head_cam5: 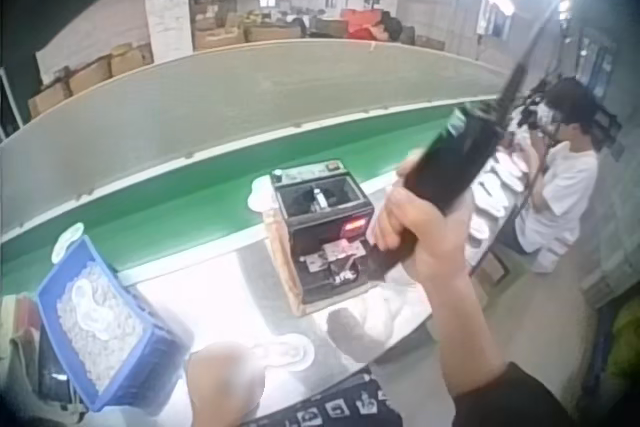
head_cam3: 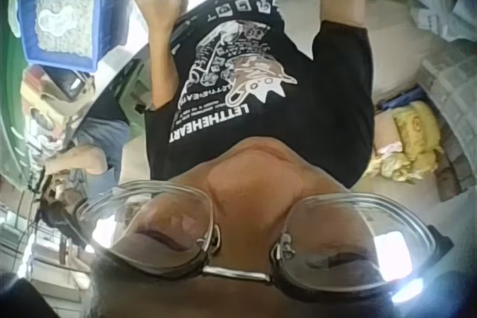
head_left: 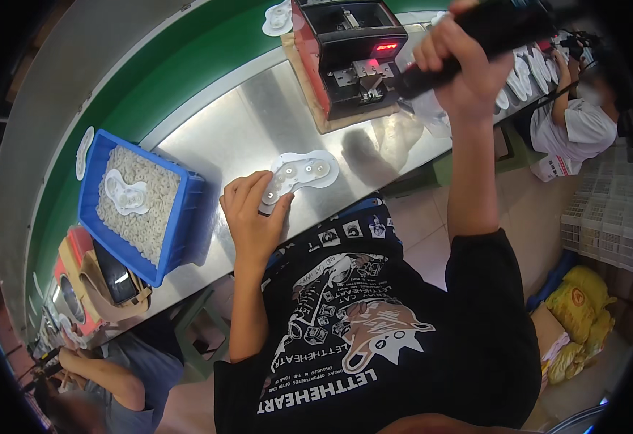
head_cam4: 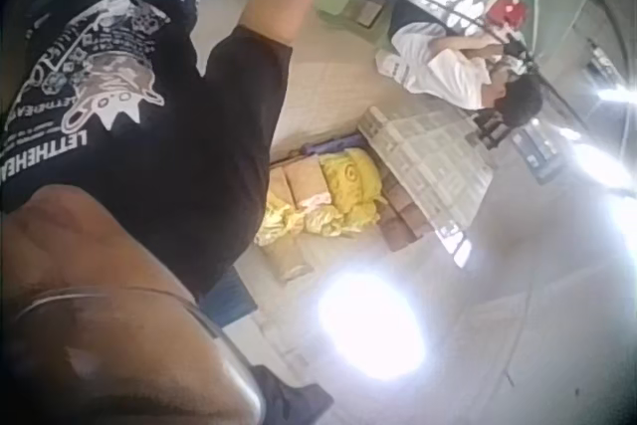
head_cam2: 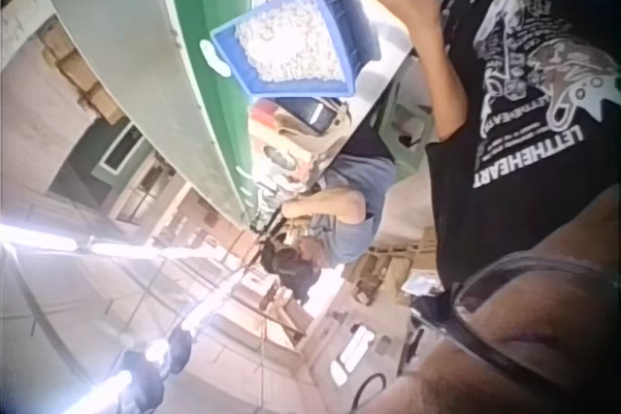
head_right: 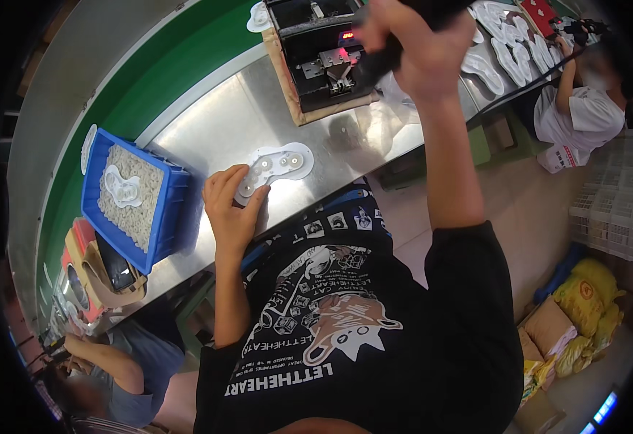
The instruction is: Assembling electronic components using an electric screwdriver on a factory assembly line.
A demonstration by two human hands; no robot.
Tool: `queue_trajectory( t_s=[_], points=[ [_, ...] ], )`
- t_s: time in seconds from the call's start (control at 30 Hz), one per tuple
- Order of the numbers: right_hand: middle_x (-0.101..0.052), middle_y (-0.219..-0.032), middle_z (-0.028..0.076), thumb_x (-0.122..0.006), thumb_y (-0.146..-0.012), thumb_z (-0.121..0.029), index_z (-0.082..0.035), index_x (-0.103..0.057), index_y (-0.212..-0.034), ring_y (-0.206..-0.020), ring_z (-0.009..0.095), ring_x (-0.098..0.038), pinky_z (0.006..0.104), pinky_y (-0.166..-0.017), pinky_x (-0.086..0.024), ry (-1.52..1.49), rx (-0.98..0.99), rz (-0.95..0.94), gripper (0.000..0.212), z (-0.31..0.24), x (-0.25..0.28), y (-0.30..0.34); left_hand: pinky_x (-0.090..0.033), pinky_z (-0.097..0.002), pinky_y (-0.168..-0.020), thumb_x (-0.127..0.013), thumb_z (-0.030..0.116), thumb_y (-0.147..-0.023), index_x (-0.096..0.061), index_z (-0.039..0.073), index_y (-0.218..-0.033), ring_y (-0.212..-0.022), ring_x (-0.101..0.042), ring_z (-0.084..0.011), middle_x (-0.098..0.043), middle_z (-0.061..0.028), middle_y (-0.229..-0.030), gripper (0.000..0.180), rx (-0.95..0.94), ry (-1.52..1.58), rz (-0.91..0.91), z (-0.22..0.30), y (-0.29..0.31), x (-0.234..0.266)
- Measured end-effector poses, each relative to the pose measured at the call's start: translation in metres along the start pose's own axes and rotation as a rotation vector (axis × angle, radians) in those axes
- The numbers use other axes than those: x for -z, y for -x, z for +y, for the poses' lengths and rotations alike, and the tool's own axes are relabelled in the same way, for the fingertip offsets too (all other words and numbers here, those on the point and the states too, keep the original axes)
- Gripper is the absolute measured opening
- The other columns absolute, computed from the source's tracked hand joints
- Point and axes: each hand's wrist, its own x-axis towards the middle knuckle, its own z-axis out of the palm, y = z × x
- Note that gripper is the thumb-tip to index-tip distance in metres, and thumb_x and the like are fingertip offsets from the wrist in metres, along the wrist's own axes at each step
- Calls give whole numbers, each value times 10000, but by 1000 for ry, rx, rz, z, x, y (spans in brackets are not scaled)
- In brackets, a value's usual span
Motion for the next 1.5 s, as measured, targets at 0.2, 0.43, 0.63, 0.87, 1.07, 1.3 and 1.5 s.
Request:
queue_trajectory(
  t_s=[0.2,0.43,0.63,0.87,1.07,1.3,1.5],
  points=[
    [-535,-675,66,-677,-893,-2,15,-551,-1096,-492,157,-531,327,-508,-489,69,-85,226,240,25,-8,-19,-414,-411,-967,-866,198,-726,-738,28,-1123,-1071,-575,-283,-710,-73,-1171,451,0,-13,4,-1,-1,0],
    [-546,-674,72,-676,-895,-2,22,-558,-1063,-490,158,-545,324,-505,-503,93,-101,241,207,33,-8,-18,-415,-407,-963,-867,195,-724,-739,28,-1120,-1068,-578,-280,-712,-69,-1171,449,14,-10,-8,-1,-3,-1],
    [-566,-666,72,-669,-899,4,33,-562,-1038,-493,151,-561,320,-512,-512,204,2,253,178,38,-8,-8,-412,-403,-943,-870,195,-721,-740,30,-1113,-1060,-585,-278,-712,-71,-1166,445,7,-13,-9,-1,-5,-2],
    [-572,-664,66,-652,-906,22,49,-569,-1027,-493,142,-562,307,-513,-511,309,-9,400,149,26,-35,-3,-410,-402,-934,-873,196,-718,-739,30,-1111,-1055,-589,-275,-714,-72,-1158,447,-9,-14,6,-2,-4,-3],
    [-571,-671,66,-647,-900,38,56,-570,-1057,-494,144,-560,304,-511,-496,295,12,396,175,24,-38,-1,-405,-394,-927,-869,200,-726,-736,31,-1113,-1054,-593,-269,-716,-67,-1162,443,-15,-14,8,-2,-4,-2],
    [-529,-668,57,-642,-912,-3,24,-560,-1147,-506,145,-518,314,-530,-473,213,173,320,250,-5,-43,-26,-404,-392,-921,-864,204,-732,-729,33,-1115,-1054,-591,-271,-713,-64,-1165,441,-27,-13,15,-2,-4,0],
    [-568,-690,59,-648,-897,16,40,-580,-1114,-520,141,-545,299,-549,-471,272,401,393,229,13,-43,-59,-406,-395,-923,-858,198,-733,-726,34,-1120,-1053,-590,-277,-710,-63,-1167,441,-32,-8,11,1,-5,1]
  ],
)
